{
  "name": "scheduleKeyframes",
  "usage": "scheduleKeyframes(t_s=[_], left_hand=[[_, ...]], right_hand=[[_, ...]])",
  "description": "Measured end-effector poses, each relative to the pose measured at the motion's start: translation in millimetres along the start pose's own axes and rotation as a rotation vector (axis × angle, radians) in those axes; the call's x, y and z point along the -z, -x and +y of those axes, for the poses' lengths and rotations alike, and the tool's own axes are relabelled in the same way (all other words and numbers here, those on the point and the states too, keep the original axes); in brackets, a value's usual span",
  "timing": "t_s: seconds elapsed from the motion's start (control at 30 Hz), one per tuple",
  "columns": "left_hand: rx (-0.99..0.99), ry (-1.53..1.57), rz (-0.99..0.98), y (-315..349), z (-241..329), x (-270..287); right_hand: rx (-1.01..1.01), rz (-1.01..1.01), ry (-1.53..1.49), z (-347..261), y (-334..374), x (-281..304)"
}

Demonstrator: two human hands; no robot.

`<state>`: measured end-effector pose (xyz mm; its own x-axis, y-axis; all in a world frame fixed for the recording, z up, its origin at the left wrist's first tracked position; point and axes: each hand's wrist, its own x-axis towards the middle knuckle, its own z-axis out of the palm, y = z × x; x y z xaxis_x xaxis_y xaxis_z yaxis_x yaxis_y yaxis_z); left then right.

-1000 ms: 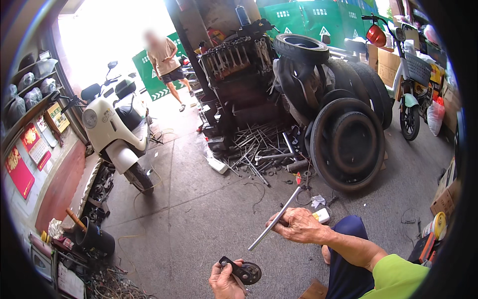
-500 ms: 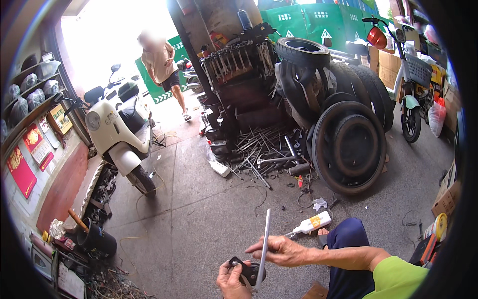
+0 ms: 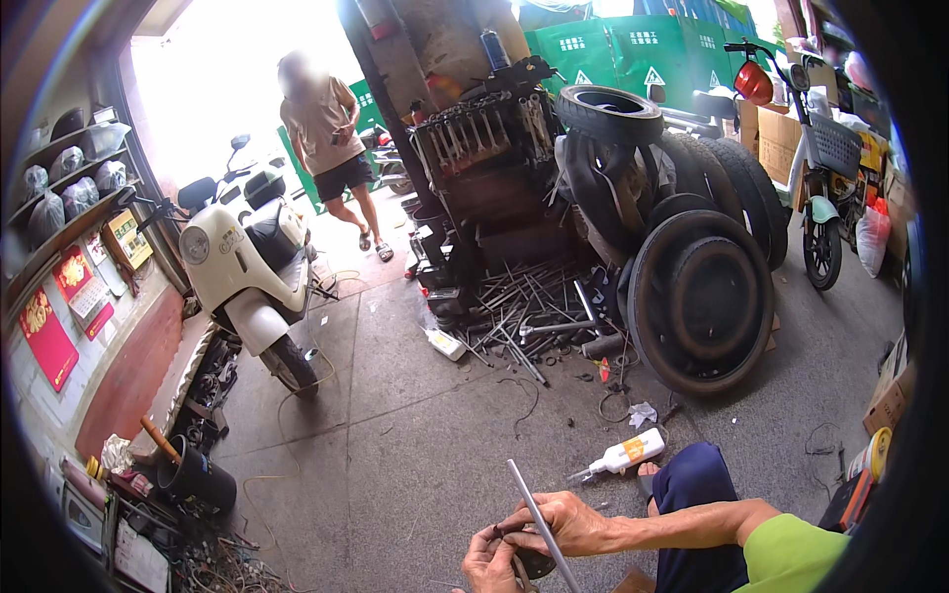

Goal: The person sits on the floor and assembles a T-handle tool by inserting a metal rod into a black circular base. They repeatedly insert and remove the rod to check the fit while another person works on a scooter tire in the background.

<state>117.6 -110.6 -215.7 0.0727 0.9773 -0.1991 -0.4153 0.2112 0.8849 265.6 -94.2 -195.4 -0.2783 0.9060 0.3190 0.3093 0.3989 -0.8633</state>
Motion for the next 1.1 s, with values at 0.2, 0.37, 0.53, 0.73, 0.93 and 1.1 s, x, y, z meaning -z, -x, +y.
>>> scheduleKeyframes(t_s=[0.2,0.37,0.53,0.73,0.93,1.1], left_hand=[[-0.008,-0.011,-0.019,-0.7,-1.4,2.0],[-0.06,-0.016,0.043,0.7,1.9,-2.8],[-0.214,-0.171,0.102,2.7,6.1,-4.7],[-0.634,-0.609,0.128,11.7,5.0,-7.7],[-0.72,-0.676,0.091,12.0,12.6,-9.3],[-0.758,-0.683,0.093,7.7,14.4,-10.6]], right_hand=[[-0.032,0.029,-0.027,9.3,-0.1,-3.9],[0.001,0.077,-0.009,2.6,1.5,-5.0],[0.066,0.133,0.01,1.2,-4.5,-0.6],[-0.059,0.146,-0.174,-15.2,3.0,6.6],[0.093,0.136,-0.097,-15.7,0.6,5.7],[0.123,0.177,-0.107,-16.1,-5.6,4.9]])
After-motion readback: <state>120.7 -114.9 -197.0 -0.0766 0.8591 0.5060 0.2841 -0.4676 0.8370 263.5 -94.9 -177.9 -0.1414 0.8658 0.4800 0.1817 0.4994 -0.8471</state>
